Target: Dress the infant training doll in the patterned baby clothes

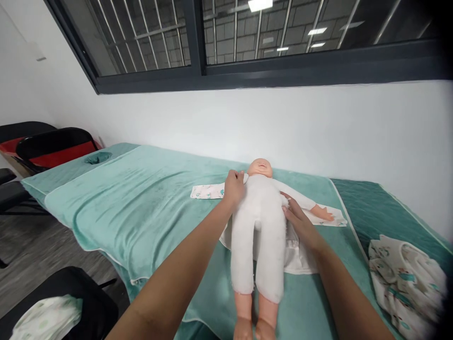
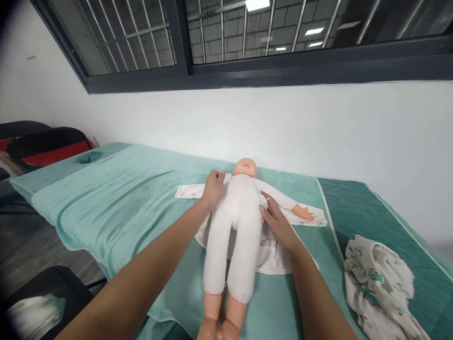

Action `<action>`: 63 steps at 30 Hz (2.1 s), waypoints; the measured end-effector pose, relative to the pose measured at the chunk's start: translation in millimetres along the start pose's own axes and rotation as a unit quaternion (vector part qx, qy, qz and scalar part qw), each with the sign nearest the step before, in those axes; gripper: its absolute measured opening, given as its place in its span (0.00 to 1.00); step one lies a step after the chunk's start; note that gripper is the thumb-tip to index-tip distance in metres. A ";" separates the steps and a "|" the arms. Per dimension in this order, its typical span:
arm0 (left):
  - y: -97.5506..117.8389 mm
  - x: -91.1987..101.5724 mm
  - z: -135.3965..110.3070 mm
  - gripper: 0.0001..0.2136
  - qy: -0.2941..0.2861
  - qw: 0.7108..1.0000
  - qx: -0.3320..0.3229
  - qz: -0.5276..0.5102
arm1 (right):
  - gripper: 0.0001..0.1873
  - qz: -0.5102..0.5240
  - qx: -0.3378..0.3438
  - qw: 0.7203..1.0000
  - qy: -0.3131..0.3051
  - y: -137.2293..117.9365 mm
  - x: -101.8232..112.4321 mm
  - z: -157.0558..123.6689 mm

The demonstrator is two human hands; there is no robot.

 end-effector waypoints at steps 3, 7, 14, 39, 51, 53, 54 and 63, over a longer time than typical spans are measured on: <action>5.2 0.9 -1.2 0.12 -0.006 1.000 -0.009 0.001 | 0.31 -0.005 0.018 0.999 -0.027 -1.4 -2.9 -0.8; 12.1 4.8 -14.6 0.12 -0.040 0.999 -0.022 0.025 | 0.31 -0.037 0.015 0.999 -0.007 4.2 -3.4 -1.6; 35.7 32.4 -65.5 0.09 -0.113 0.990 -0.088 0.004 | 0.33 -0.046 0.022 0.999 0.009 9.9 -4.7 -0.5; 32.6 31.8 -135.2 0.15 -0.180 0.931 -0.222 0.228 | 0.29 -0.045 0.049 0.998 0.002 -1.1 -3.2 0.8; 41.3 -18.3 -22.2 0.18 -0.218 0.959 -0.142 0.112 | 0.28 -0.097 0.044 0.994 -0.007 -2.2 -5.6 1.0; 54.5 -30.3 -7.9 0.17 -0.247 0.953 -0.132 0.115 | 0.28 -0.095 0.048 0.994 -0.008 -3.8 -6.1 1.1; 61.4 -37.4 -3.5 0.17 -0.258 0.948 -0.133 0.127 | 0.28 -0.095 0.048 0.994 -0.007 -4.5 -6.3 1.1; 99.1 -145.9 -38.8 0.14 -0.396 0.758 -0.318 0.409 | 0.24 -0.079 0.037 0.996 0.005 0.1 -5.4 2.5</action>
Point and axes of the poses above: each hand's wrist, its own z-axis towards the middle knuckle, its own x-axis out of the back of the hand, y = z × x, the point moved 2 cm from there along z, towards the middle knuckle, and after that the axes turned 3 degrees about -y, right-handed, at the moved point
